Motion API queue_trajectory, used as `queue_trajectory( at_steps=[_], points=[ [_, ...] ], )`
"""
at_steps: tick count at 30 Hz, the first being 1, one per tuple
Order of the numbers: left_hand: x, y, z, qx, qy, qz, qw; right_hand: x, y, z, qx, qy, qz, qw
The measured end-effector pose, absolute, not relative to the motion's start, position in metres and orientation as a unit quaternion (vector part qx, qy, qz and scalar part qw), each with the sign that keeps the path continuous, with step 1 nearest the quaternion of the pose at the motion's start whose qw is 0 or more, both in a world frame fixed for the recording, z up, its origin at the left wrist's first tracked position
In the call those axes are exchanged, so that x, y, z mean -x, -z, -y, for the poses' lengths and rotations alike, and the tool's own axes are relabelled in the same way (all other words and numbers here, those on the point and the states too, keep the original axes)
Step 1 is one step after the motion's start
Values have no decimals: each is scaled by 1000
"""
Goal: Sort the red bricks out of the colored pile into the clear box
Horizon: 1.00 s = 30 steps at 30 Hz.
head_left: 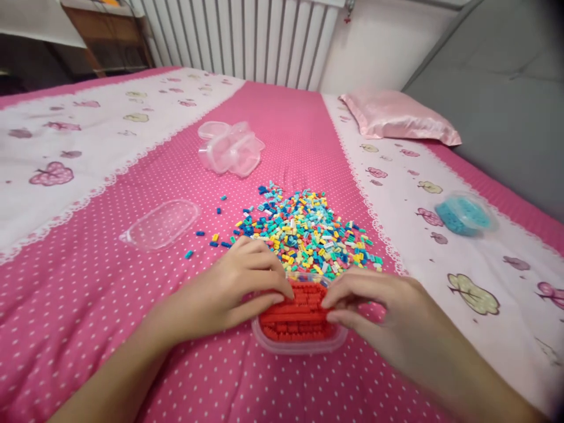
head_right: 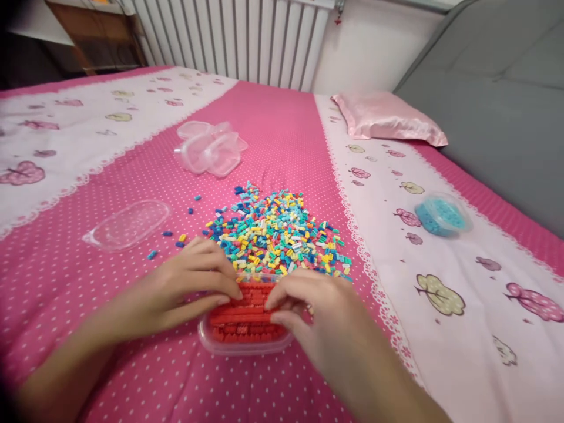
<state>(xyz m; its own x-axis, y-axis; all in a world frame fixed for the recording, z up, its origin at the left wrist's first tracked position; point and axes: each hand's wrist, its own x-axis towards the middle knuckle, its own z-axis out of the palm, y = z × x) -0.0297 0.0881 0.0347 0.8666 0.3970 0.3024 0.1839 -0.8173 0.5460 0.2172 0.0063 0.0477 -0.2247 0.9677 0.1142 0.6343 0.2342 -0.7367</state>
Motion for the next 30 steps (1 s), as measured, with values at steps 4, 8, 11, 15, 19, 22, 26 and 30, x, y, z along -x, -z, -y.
queue_trajectory(
  at_steps=[4, 8, 11, 15, 19, 22, 26, 30],
  points=[
    [31, -33, -87, -933, -207, -136, 259, -200, -43, 6, 530, -243, 773, 249],
    [32, -30, -86, -938, -203, -109, 259, -197, -40, 11, 542, -216, 791, 184],
    [32, -28, -86, -936, -210, -110, 261, -196, -40, 13, 543, -181, 806, 149],
    [33, -26, -86, -937, -218, -109, 251, -192, -38, 18, 536, -140, 820, 146],
    [33, -26, -85, -941, -214, -111, 238, -186, -33, 25, 559, -108, 806, 164],
    [33, -27, -84, -940, -213, -113, 240, -182, -32, 27, 562, -103, 805, 160],
    [33, -27, -84, -940, -214, -112, 241, -180, -36, 26, 567, -129, 801, 143],
    [34, -27, -85, -941, -214, -114, 235, -188, -45, 20, 553, -159, 801, 164]
  ],
)
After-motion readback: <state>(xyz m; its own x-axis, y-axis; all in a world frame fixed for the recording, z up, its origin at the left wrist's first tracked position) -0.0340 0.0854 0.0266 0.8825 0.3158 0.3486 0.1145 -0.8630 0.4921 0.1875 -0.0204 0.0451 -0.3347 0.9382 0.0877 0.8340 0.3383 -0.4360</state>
